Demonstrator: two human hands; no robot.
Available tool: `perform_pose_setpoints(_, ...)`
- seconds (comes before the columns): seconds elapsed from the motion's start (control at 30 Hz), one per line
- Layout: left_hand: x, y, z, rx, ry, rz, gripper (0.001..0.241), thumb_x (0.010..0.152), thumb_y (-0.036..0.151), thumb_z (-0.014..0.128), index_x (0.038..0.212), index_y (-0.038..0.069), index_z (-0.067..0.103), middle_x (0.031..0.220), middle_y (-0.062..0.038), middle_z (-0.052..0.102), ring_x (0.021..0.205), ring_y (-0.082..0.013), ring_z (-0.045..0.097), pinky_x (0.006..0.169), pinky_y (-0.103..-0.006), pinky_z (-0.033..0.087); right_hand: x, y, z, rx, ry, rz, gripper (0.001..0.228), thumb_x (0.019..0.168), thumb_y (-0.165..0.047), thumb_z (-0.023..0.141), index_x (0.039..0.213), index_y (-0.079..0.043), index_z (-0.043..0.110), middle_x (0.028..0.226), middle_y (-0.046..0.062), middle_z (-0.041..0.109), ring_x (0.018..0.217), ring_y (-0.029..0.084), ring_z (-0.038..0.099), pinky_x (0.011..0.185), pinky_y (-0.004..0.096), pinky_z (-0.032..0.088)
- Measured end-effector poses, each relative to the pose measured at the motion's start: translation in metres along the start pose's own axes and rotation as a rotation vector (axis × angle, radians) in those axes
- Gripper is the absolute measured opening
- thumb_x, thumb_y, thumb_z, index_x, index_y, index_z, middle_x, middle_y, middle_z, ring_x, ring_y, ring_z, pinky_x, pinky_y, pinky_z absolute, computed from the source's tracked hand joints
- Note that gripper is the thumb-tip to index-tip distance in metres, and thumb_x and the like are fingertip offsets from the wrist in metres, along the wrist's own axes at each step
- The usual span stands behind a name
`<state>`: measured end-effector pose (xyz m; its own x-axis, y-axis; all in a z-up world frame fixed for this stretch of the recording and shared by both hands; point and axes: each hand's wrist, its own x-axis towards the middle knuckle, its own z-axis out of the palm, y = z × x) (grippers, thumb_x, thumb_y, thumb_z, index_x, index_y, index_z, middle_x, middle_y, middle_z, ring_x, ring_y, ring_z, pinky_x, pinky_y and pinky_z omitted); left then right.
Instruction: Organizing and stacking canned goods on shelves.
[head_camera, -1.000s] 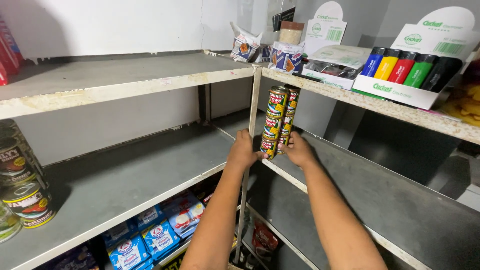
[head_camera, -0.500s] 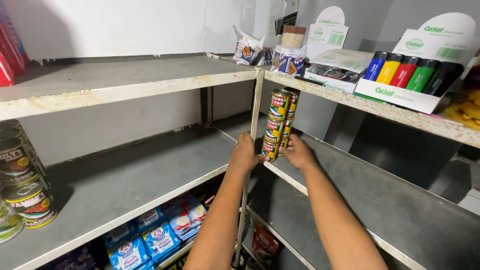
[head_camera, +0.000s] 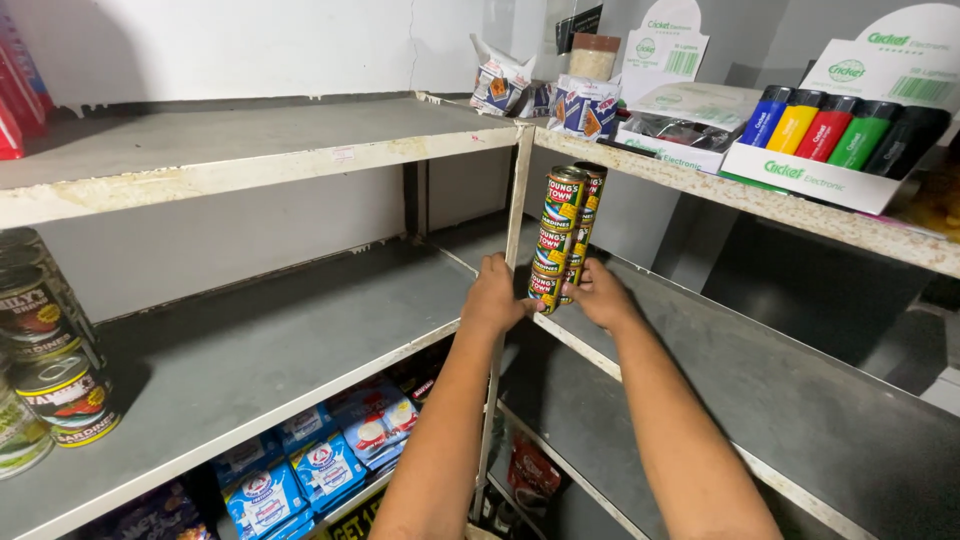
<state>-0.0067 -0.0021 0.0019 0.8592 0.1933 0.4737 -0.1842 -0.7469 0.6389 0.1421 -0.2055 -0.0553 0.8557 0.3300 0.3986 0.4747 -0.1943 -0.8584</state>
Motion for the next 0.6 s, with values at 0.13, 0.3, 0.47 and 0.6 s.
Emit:
perform_pose_setpoints(0.13,0.0,-0.001,0.001,-0.009,0.015,0.011,0.106,0.056,0.032,0.1,0.138,0.0,0.04,0.136,-0.019,0.052,0.121,-0.041,0.06,0.097,-0.0462,0.052,-0.001,-0.005,0.002,-0.021,0.019,0.002,0.044,0.092,-0.007,0.07,0.131,-0.004,0.052,0.113,0.011,0.071,0.102,0.02,0.07,0.09,0.036,0.055)
perform_pose_setpoints(0.3,-0.003,0.001,-0.003,-0.012,0.015,0.041,0.105,0.057,0.032,0.099,0.137,-0.001,0.04,0.137,-0.02,0.051,0.122,-0.0415,0.059,0.098,-0.0458,0.052,-0.006,-0.01,0.002,-0.071,0.029,0.021,0.042,0.092,-0.008,0.07,0.13,-0.004,0.052,0.113,0.011,0.071,0.102,0.02,0.07,0.091,0.036,0.055)
perform_pose_setpoints(0.47,-0.001,-0.003,0.0,-0.017,-0.007,0.033,0.108,0.056,0.032,0.099,0.139,-0.002,0.039,0.137,-0.02,0.051,0.122,-0.0416,0.059,0.098,-0.0455,0.052,-0.005,-0.003,0.006,-0.049,0.025,-0.001,0.042,0.094,-0.007,0.068,0.132,-0.003,0.05,0.116,0.012,0.07,0.104,0.021,0.07,0.091,0.037,0.055)
perform_pose_setpoints(0.6,0.003,-0.009,0.007,-0.015,0.024,0.057,0.107,0.056,0.034,0.099,0.139,-0.001,0.04,0.135,-0.021,0.053,0.122,-0.0413,0.059,0.099,-0.045,0.052,-0.007,-0.007,0.007,-0.038,0.028,-0.004,0.049,0.094,-0.006,0.066,0.138,-0.004,0.045,0.122,0.012,0.067,0.109,0.021,0.068,0.093,0.036,0.054)
